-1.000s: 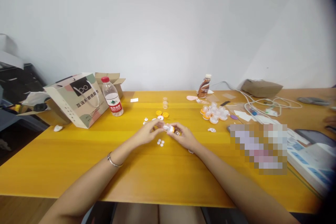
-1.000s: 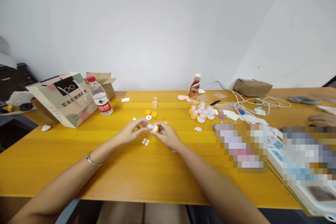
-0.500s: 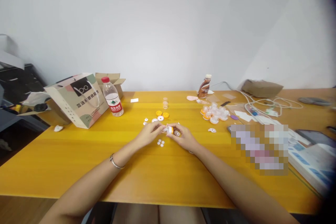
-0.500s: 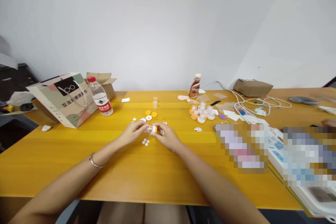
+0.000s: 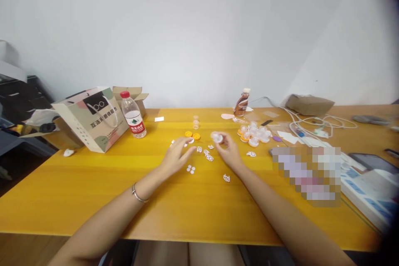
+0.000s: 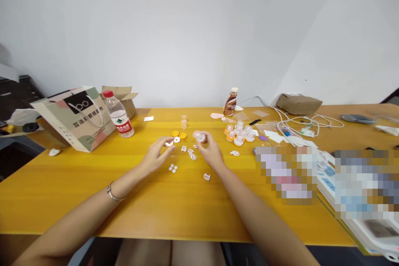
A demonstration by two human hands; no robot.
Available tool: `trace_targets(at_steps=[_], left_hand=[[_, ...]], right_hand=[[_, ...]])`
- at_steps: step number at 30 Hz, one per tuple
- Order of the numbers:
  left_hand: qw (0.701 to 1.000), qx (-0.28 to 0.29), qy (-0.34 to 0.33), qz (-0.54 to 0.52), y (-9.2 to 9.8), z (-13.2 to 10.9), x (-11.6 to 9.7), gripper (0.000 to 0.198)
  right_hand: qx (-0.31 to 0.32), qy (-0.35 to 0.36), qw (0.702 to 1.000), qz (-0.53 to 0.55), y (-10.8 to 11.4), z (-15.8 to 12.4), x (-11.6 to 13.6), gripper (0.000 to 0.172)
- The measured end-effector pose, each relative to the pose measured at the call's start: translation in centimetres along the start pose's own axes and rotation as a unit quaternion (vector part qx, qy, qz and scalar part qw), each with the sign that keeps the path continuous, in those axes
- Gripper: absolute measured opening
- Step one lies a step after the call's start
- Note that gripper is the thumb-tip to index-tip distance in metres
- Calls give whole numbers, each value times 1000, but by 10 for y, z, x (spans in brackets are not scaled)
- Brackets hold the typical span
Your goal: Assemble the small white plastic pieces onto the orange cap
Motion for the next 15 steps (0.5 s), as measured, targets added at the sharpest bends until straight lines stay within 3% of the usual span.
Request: trace_targets(at_steps=[3,7,10,15], left_hand=[[998,-47,23,43,16,5,29,22],[989,-70,59,113,37,10,76,21],[989,19,42,138,36,9,96,19],[979,148,18,142,19,1,104,17]], right_hand=[[-73,-53,996,-26,25,13,-32,30],[-129,-63,964,-223,49,21,-53,24],[-132,-78,927,-343,58,24,-62,27],[-119,-112,884,-438,66,25,-69,32]])
Point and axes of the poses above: each hand's wrist, its own z-axis towards the middle knuckle, its own y-axis out of the back of the hand, x = y × z, the point moved 6 cm from there along z, towards the middle knuckle, and after that the axes turned 3 degrees about -y, right-handed, at the moved point
